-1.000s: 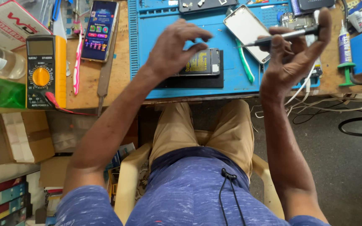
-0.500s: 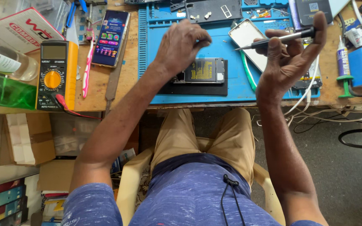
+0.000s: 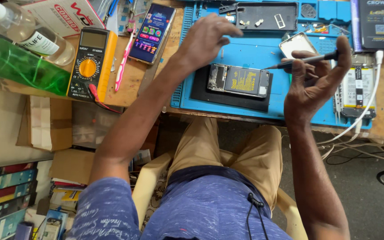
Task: The person works on a disassembled smartphone placed on a repair mat, using a screwdriver-like hand tool to pry and work on the phone's internal components. They steady the phone with one hand while manipulating parts, occasionally repositioning the device and reaching for small components on the mat.
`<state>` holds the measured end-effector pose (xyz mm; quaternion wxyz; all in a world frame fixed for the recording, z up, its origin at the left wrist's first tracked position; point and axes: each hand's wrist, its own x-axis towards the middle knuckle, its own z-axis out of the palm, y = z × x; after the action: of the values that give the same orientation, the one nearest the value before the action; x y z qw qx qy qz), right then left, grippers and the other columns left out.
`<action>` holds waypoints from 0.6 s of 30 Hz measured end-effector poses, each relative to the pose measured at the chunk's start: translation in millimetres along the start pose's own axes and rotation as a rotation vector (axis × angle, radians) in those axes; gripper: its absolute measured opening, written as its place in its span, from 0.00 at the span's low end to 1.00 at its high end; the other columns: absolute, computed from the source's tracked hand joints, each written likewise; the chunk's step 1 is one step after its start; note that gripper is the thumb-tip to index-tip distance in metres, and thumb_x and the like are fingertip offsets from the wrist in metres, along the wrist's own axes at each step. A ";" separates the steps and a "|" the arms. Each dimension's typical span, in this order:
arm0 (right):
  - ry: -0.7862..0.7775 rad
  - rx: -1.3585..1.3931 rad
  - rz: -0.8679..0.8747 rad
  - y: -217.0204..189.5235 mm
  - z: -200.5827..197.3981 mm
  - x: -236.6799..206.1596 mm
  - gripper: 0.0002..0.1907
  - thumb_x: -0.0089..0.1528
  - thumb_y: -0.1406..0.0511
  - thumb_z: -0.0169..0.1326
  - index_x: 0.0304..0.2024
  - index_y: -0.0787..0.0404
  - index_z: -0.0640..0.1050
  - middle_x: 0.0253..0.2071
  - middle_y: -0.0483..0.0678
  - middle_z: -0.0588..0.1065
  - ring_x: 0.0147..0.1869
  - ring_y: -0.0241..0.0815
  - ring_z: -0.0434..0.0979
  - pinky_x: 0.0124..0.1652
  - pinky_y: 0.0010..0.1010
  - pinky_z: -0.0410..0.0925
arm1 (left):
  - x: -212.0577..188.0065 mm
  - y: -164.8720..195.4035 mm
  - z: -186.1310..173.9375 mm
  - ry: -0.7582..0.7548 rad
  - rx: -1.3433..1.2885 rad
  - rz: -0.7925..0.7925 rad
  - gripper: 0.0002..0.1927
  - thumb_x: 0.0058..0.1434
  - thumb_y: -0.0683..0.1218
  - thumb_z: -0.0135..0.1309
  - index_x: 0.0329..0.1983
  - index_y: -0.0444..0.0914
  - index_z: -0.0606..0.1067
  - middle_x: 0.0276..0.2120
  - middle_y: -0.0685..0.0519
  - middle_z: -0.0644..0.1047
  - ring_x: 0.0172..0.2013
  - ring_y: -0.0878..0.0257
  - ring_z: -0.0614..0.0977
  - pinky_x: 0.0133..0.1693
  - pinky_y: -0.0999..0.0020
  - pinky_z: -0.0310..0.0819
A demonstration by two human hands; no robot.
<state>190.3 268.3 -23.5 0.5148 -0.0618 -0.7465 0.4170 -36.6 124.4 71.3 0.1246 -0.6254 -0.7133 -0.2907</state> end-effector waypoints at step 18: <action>-0.307 -0.178 -0.209 -18.4 78.9 28.5 0.30 0.80 0.72 0.58 0.75 0.56 0.55 0.48 0.54 0.82 0.50 0.41 0.87 0.48 0.26 0.80 | -111.2 -15.7 13.2 -0.066 -0.157 -0.197 0.42 0.46 0.60 0.76 0.63 0.43 0.73 0.57 0.54 0.79 0.63 0.52 0.69 0.62 0.53 0.60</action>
<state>118.7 227.2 -0.1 0.4279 0.0351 -0.8524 0.2984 -28.5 40.0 -3.6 0.0226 -0.5693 -0.7500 -0.3359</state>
